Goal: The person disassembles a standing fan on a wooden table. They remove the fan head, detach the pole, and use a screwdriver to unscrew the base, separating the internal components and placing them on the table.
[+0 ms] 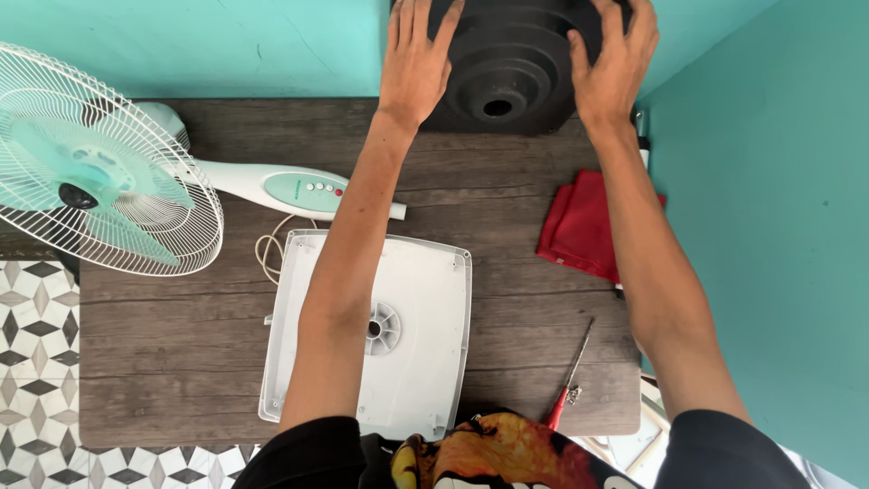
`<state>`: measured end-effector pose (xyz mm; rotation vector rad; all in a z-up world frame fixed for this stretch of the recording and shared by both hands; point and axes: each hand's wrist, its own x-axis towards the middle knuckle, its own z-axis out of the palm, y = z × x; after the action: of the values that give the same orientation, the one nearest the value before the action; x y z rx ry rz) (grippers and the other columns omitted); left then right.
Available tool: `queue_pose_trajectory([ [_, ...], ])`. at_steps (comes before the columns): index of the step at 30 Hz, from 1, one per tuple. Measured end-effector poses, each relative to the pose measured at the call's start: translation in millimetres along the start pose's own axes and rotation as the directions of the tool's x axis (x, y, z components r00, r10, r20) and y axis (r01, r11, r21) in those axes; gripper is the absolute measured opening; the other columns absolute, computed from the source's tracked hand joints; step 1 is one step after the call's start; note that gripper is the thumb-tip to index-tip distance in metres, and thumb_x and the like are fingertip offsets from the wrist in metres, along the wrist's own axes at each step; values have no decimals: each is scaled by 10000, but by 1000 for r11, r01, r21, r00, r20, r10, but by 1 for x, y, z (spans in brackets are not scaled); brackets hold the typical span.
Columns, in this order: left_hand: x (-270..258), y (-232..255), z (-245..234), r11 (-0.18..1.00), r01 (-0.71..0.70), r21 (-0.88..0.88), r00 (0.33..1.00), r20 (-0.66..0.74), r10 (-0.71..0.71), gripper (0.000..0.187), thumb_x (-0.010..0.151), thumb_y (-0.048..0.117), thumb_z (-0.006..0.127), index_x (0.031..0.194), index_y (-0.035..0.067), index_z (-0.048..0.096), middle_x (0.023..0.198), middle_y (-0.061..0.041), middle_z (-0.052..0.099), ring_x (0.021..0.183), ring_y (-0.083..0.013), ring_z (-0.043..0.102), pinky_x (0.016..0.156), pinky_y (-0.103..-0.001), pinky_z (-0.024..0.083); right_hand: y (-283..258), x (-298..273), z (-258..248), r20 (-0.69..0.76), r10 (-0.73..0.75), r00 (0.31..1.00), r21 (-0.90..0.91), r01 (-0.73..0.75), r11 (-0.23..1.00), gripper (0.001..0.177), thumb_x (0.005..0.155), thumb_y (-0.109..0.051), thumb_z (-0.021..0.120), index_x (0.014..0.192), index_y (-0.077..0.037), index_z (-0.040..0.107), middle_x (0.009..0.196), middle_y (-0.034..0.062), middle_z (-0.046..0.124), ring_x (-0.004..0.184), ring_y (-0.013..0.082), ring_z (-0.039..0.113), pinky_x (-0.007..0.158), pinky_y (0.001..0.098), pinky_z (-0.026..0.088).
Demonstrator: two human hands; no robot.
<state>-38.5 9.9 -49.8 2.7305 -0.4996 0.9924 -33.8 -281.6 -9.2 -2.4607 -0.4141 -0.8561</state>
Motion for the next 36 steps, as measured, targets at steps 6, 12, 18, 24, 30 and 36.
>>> queue_pose_trajectory([
  [6,-1,14,-16,999,47,-27,998,36,-46,769,891,91,768,1565,99,398,1550,-239,318,1471,-415,308,1251,-552,267,-20,-7,-11,25,-7,1000,59,6,998,585,971,-70,835,1487,-173,581,1548,132,401,1410,390,409,1190,479,414],
  [12,-60,37,-69,979,75,-188,997,-6,-78,615,955,58,678,1523,87,443,1591,-199,345,1488,-398,330,1224,-528,309,-52,-64,-42,40,-45,998,50,43,998,521,1005,-103,844,1460,-162,598,1542,145,433,1403,396,439,1176,483,409],
  [18,-189,74,-133,902,229,-365,973,76,-216,460,932,57,656,1381,102,564,1464,-183,501,1386,-386,453,1130,-527,388,-103,-204,-70,207,33,978,77,-50,996,444,1004,-224,781,1406,-126,622,1452,164,492,1326,383,485,1104,498,421],
  [24,-336,119,-184,829,338,-445,917,353,-184,339,924,113,687,1259,144,646,1351,-99,599,1315,-321,535,1075,-519,431,-156,-362,-61,378,358,854,250,-466,849,602,1021,-372,717,1472,-54,478,1367,247,512,1306,386,522,1071,487,443],
  [30,-447,161,-231,878,151,-455,839,529,129,493,894,368,777,1281,129,588,1329,-117,575,1316,-308,509,1109,-565,357,-167,-467,-33,698,684,212,97,-974,203,955,813,-444,808,1473,-7,274,1315,236,544,1127,295,641,885,432,573],
  [36,-494,167,-241,941,-161,-297,748,585,313,907,783,332,764,1552,101,341,1445,-210,510,1333,-353,490,1102,-529,368,-157,-514,-2,693,496,524,422,-852,311,701,799,-117,685,1438,30,437,1169,182,700,988,235,706,785,350,594],
])
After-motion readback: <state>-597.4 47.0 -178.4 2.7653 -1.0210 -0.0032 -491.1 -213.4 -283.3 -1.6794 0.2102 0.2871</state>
